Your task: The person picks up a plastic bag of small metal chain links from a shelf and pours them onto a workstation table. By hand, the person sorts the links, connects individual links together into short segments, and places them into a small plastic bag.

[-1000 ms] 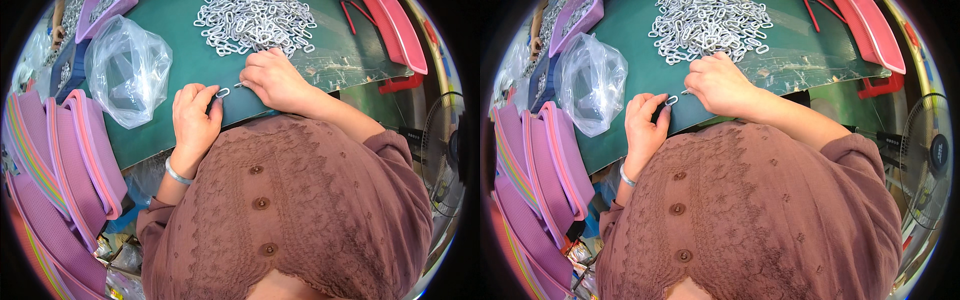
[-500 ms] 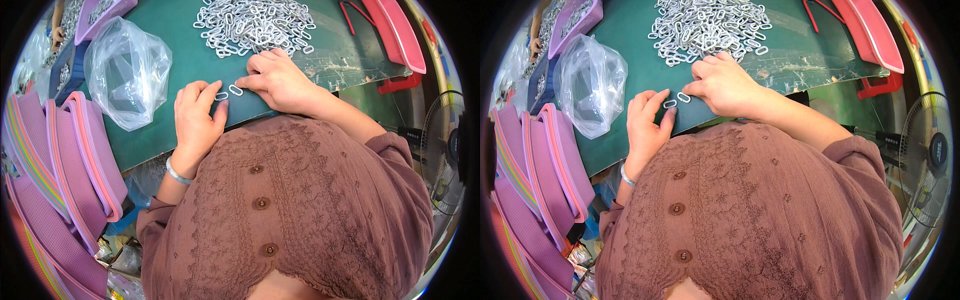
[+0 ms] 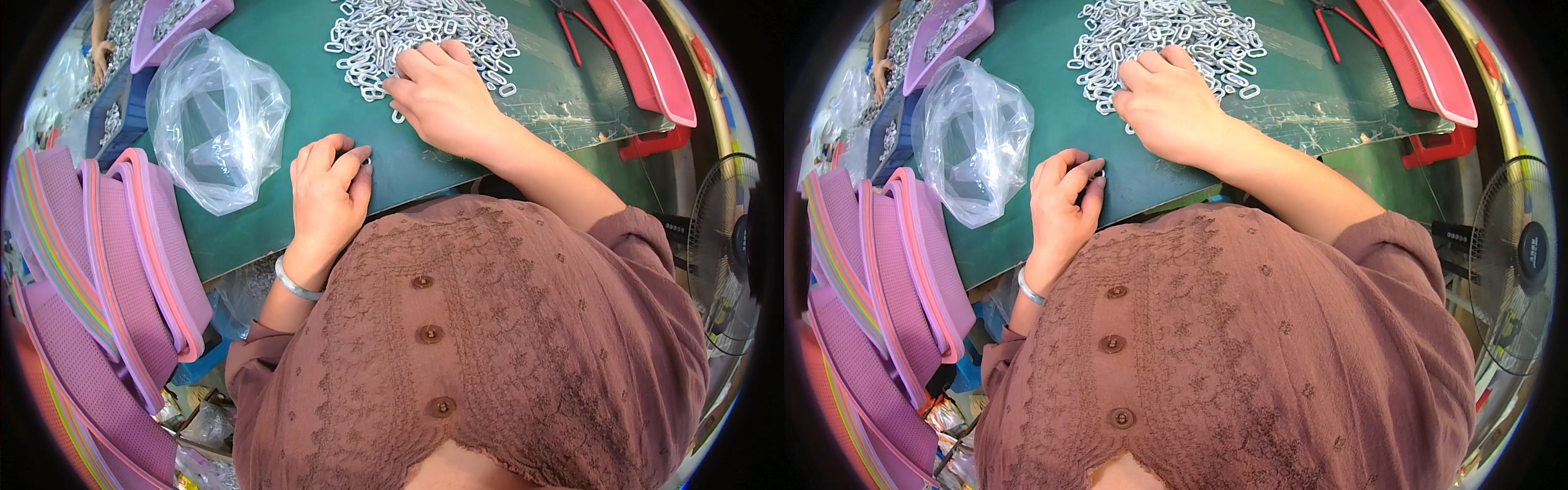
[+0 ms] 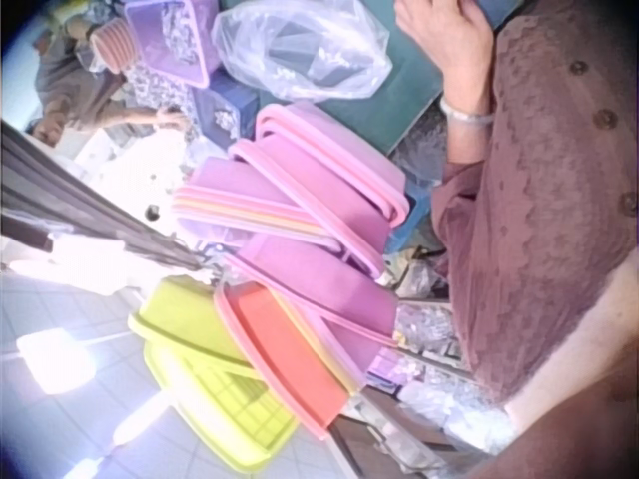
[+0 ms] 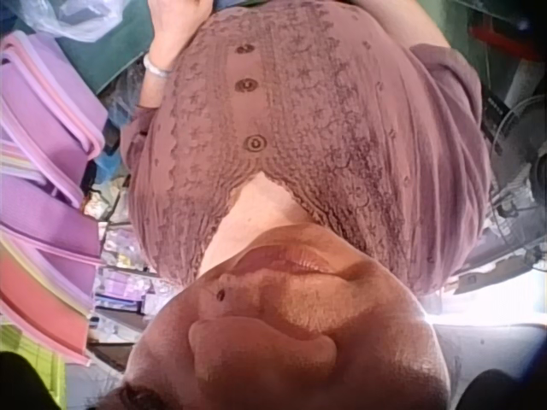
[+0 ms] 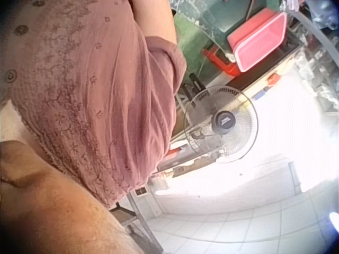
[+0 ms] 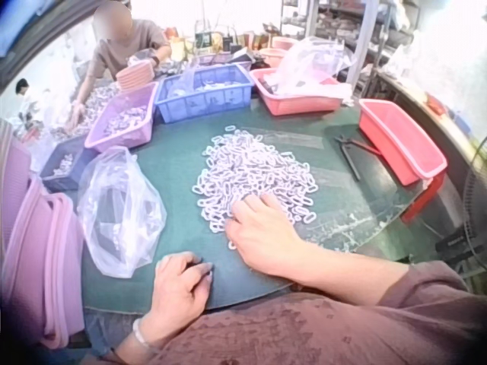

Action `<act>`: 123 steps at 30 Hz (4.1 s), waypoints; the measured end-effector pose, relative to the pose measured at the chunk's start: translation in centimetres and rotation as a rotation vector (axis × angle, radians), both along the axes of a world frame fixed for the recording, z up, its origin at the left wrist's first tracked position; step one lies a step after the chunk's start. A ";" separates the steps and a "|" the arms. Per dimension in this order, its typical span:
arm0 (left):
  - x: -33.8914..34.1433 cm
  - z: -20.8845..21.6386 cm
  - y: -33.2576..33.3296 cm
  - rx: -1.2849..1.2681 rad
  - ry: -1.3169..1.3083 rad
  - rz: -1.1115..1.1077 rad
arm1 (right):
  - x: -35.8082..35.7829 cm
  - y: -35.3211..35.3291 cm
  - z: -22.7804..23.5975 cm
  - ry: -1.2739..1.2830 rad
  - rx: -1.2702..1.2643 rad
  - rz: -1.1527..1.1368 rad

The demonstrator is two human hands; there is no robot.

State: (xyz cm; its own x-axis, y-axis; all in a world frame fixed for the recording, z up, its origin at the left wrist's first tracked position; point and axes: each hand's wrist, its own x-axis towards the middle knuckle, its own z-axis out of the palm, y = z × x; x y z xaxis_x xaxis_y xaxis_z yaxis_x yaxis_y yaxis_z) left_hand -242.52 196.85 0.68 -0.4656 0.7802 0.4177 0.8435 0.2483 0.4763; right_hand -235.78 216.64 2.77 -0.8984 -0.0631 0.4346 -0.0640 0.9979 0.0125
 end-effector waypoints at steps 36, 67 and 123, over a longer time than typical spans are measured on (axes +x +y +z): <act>-1.2 0.5 3.0 0.001 0.028 -0.028 | 4.3 -0.2 0.4 -0.372 -0.514 -0.083; -3.2 -0.1 1.4 -0.013 -0.027 0.091 | 1.9 0.3 -0.4 -0.146 -0.188 0.120; -1.2 0.4 0.3 0.031 -0.073 0.073 | 3.6 -0.5 -1.1 -0.087 -0.369 0.139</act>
State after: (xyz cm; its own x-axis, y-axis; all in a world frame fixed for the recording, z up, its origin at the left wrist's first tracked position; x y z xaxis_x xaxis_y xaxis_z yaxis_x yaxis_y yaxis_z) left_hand -243.77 197.11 1.06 -0.5510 0.7302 0.4041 0.7862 0.2918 0.5447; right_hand -232.18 216.10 1.68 -0.9267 -0.0409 0.3736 -0.1841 0.9161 -0.3561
